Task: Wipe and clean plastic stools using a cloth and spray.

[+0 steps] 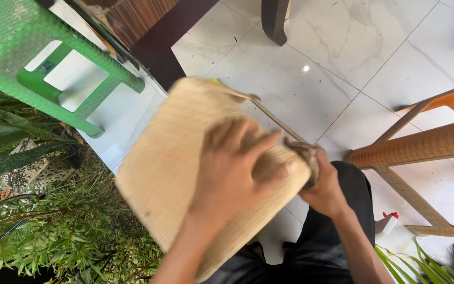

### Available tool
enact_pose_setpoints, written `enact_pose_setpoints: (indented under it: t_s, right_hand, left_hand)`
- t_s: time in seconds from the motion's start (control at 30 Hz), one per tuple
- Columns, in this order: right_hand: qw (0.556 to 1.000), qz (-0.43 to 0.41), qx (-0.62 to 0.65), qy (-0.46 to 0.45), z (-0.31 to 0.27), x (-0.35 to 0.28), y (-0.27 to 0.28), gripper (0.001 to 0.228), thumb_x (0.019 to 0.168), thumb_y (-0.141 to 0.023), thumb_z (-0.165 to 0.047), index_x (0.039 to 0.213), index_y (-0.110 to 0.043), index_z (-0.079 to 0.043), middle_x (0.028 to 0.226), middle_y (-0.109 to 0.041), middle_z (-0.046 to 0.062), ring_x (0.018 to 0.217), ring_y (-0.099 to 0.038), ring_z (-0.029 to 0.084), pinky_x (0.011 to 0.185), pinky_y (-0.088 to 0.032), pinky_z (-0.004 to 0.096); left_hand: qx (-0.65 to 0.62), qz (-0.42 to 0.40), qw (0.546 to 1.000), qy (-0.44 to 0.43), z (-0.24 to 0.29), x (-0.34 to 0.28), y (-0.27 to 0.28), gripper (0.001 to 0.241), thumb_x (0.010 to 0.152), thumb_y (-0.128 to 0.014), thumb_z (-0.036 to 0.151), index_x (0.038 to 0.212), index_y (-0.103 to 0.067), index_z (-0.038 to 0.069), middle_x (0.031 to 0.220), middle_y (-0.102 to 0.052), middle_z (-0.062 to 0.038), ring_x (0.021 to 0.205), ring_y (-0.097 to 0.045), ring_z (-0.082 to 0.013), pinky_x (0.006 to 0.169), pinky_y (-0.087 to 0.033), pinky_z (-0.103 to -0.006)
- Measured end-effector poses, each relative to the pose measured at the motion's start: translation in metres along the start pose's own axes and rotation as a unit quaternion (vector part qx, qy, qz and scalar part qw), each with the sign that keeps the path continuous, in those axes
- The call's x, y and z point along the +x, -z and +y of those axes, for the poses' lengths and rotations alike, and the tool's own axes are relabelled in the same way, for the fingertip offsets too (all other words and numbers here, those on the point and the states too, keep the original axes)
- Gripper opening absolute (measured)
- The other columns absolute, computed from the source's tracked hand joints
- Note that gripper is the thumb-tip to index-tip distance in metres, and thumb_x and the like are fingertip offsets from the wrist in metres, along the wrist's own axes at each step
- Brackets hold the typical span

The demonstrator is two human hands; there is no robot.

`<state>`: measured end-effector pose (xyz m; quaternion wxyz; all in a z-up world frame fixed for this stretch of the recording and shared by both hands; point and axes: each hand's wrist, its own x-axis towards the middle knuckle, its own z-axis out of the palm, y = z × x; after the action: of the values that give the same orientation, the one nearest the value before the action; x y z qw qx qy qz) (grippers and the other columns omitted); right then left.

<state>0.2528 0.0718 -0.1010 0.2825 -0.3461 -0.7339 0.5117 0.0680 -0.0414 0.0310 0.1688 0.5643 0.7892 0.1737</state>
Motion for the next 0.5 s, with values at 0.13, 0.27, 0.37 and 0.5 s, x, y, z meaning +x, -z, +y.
enact_pose_setpoints:
  t_s: [0.13, 0.27, 0.37, 0.5]
  right_hand:
    - [0.972, -0.034, -0.11, 0.204, -0.04, 0.0, -0.017, 0.076, 0.066, -0.086, -0.008, 0.137, -0.059, -0.007, 0.141, -0.062, 0.011, 0.136, -0.055, 0.029, 0.115, -0.042, 0.044]
    - [0.94, -0.138, -0.082, 0.302, -0.07, 0.008, -0.022, 0.079, 0.068, -0.082, -0.035, 0.138, -0.057, -0.007, 0.146, -0.056, 0.017, 0.141, -0.046, 0.036, 0.115, -0.036, 0.051]
    - [0.917, -0.158, -0.047, 0.363, -0.061, 0.018, -0.022, 0.078, 0.081, -0.069, -0.055, 0.141, -0.056, -0.007, 0.149, -0.053, 0.018, 0.145, -0.042, 0.037, 0.12, -0.026, 0.055]
    - [0.95, -0.072, -0.083, 0.292, 0.018, 0.077, -0.032, 0.044, 0.105, -0.044, -0.036, 0.135, -0.065, -0.011, 0.142, -0.064, 0.014, 0.142, -0.054, 0.03, 0.124, -0.038, 0.05]
  left_hand:
    - [0.104, 0.041, 0.99, -0.09, -0.018, 0.012, 0.036, 0.068, 0.091, -0.054, 0.074, 0.125, -0.074, 0.018, 0.123, -0.07, -0.015, 0.122, -0.066, -0.0323, 0.116, -0.036, -0.0564]
    - [0.116, -0.24, 0.949, 0.17, -0.035, -0.017, 0.061, 0.086, 0.081, -0.042, 0.087, 0.107, -0.079, 0.013, 0.103, -0.079, -0.01, 0.111, -0.073, -0.0219, 0.13, -0.023, -0.0487]
    - [0.104, -0.143, 0.978, 0.108, -0.089, -0.051, 0.05, 0.085, 0.078, -0.051, 0.086, 0.096, -0.083, 0.009, 0.093, -0.079, -0.011, 0.115, -0.064, -0.0308, 0.116, -0.031, -0.0483]
    - [0.1, -0.123, 0.98, 0.123, -0.085, -0.051, 0.057, 0.08, 0.078, -0.056, 0.083, 0.095, -0.084, 0.01, 0.085, -0.077, -0.009, 0.107, -0.059, -0.0307, 0.106, -0.038, -0.0432]
